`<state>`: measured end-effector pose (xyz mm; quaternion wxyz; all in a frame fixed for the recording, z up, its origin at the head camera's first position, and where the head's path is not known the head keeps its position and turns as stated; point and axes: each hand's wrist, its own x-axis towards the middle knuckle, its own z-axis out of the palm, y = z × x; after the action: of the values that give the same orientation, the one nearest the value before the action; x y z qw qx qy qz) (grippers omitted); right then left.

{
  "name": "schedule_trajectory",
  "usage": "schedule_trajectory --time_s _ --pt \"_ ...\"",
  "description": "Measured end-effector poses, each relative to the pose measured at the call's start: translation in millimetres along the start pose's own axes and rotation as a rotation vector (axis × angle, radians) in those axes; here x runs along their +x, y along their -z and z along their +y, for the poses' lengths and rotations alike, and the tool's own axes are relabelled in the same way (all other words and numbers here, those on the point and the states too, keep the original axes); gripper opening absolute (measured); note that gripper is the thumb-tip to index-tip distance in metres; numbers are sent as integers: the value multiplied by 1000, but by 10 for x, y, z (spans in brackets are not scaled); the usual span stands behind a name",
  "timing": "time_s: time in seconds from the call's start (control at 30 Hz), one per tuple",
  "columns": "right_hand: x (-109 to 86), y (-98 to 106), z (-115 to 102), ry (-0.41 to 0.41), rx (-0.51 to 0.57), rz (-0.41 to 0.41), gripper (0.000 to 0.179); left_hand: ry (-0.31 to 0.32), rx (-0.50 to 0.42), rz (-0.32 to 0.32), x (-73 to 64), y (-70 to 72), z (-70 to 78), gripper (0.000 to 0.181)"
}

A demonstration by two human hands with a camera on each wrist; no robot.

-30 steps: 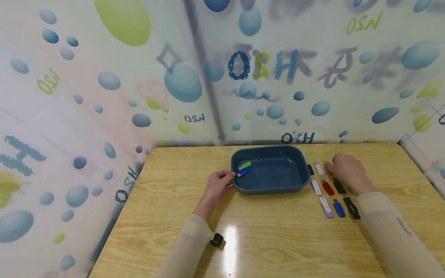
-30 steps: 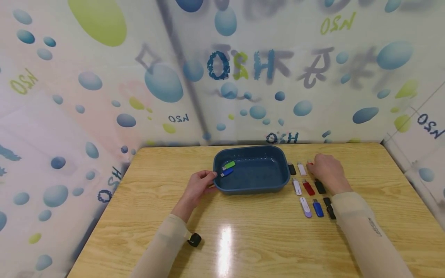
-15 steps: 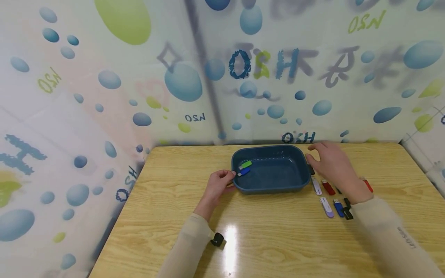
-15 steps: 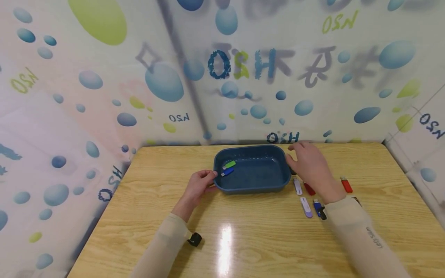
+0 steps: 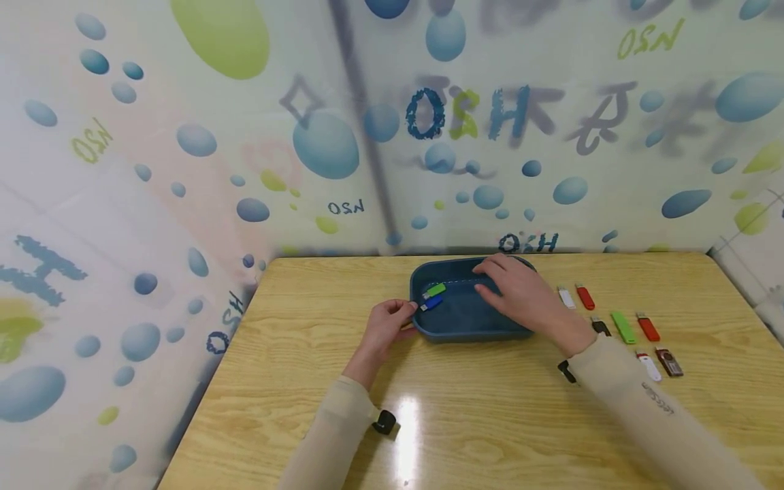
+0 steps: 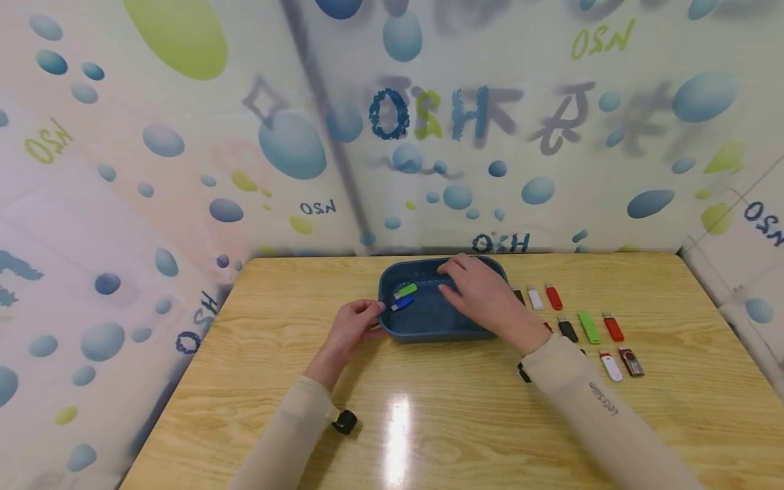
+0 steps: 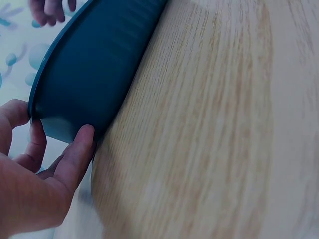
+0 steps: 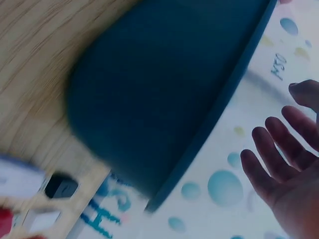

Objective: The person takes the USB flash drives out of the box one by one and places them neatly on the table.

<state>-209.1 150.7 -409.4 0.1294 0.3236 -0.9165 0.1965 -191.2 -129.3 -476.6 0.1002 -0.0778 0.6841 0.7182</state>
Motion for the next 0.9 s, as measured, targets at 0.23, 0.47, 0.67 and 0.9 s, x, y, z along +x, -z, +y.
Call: schedule_trajectory --time_s 0.23,0.47,0.67,0.9 --pt "168 -181 -110 86 12 -60 31 -1 3 14 8 -11 -7 22" --pt "305 -411 -189 189 -33 -129 29 5 -6 7 -4 -12 5 23" --pt "397 -542 -287 220 -63 -218 28 5 -8 -4 -8 -6 5 21" --pt "486 -627 -341 199 -31 -283 26 7 -28 6 -7 -18 24 17"
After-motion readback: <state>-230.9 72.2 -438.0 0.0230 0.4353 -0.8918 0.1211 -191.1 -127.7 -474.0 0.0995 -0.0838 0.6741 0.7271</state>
